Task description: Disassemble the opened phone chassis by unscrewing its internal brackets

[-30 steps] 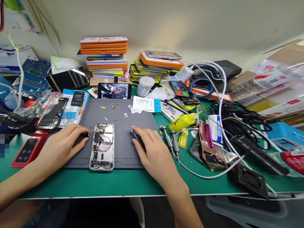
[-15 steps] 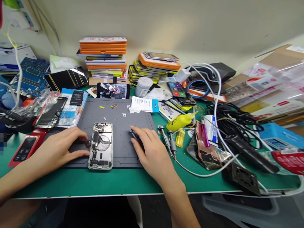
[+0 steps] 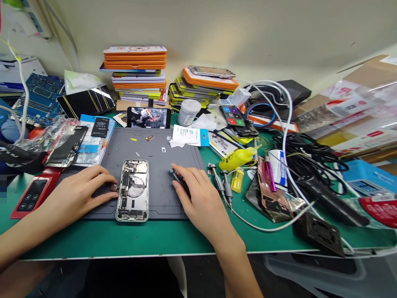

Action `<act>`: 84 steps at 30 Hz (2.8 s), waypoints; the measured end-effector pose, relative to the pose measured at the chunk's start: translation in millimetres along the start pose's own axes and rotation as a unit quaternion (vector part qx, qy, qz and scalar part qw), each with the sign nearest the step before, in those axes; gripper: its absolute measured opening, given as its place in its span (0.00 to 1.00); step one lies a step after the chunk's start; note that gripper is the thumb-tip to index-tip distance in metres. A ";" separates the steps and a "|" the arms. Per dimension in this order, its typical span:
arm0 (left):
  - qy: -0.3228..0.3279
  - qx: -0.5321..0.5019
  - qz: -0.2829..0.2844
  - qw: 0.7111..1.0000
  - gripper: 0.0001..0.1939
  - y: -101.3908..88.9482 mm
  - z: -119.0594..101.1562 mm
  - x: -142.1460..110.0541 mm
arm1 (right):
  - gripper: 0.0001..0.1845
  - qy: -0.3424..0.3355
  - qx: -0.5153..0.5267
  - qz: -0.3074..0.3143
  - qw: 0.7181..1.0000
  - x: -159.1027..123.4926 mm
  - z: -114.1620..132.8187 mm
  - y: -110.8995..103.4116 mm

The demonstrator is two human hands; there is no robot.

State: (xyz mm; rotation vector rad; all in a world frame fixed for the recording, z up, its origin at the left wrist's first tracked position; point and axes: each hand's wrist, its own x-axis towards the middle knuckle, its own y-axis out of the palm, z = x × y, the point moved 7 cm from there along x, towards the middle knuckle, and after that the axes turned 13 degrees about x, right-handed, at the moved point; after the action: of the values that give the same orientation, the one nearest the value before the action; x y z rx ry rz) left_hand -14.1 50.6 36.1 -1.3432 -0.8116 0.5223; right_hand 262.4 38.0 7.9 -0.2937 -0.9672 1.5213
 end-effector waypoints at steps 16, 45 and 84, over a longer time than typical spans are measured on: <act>0.007 -0.051 0.053 0.997 0.24 -7.0 10.2 -1.8 | 0.20 -0.004 0.003 -0.004 1.000 2.1 3.5 -2.7; -0.071 -0.212 0.101 0.969 0.12 2.6 12.9 -2.5 | 0.20 -0.014 0.001 -0.008 1.000 1.2 3.6 -4.1; 0.021 -0.044 0.027 0.998 0.14 -2.1 3.3 -1.6 | 0.21 0.002 0.007 -0.006 1.000 1.3 3.5 -5.6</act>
State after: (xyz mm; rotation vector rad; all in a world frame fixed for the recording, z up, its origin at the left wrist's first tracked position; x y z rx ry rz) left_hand -17.9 51.1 37.9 -1.4559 -0.7731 0.5039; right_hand 263.6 37.2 14.4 -0.2815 -0.9530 1.5151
